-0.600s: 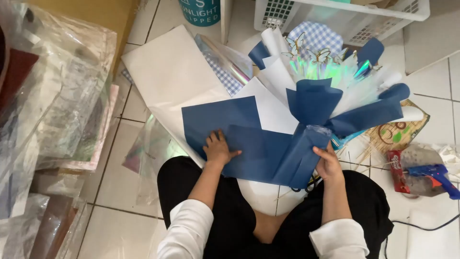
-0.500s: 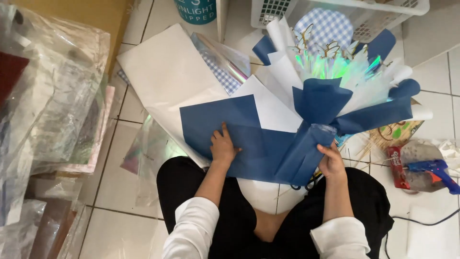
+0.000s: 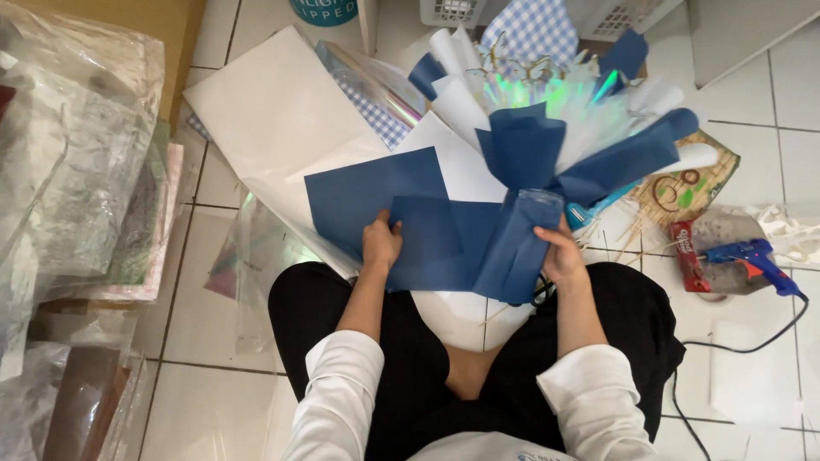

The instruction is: Wrapping a decorative bouquet with multiple layers of blue and checkered paper, using scissors and a glue gun.

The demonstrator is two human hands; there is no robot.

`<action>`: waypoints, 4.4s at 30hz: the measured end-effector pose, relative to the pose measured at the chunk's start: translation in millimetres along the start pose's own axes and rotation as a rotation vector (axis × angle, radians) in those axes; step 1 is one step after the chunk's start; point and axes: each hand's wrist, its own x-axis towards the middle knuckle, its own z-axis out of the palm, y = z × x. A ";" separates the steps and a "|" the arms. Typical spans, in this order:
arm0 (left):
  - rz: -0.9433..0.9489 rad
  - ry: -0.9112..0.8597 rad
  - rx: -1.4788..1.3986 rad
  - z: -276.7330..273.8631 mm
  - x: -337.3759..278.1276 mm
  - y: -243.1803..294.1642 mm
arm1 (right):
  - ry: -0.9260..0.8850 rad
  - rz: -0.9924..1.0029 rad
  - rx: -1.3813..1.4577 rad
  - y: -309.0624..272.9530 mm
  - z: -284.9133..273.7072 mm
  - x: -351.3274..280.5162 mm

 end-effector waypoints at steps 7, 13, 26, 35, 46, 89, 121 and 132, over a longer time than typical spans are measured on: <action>0.220 0.343 -0.026 -76.3 -83.8 47.0 | -0.018 0.126 -0.110 14.1 52.4 -23.6; 0.651 0.707 -0.186 -68.3 -168.5 75.9 | -0.035 0.129 -0.244 34.3 62.2 -21.2; 1.037 0.246 0.110 39.2 -221.6 82.4 | -0.053 0.254 -0.549 -8.4 53.2 -96.3; 0.056 -0.090 -0.694 39.7 -181.7 48.3 | -0.169 0.155 -0.234 -34.5 23.2 -110.0; -0.274 -0.458 -1.384 38.2 -150.8 16.2 | -0.249 0.321 -0.666 -29.3 -20.0 -127.8; 0.199 0.345 -0.711 -91.5 -146.3 55.2 | 0.149 -0.018 -0.652 -28.3 15.8 -110.2; -0.222 -0.380 -1.093 -77.3 -178.9 93.1 | -0.047 -0.009 -0.703 -29.1 78.2 -81.6; -0.068 0.371 -1.064 -63.1 -158.1 60.7 | 0.316 -0.073 -0.977 34.7 -7.1 -16.7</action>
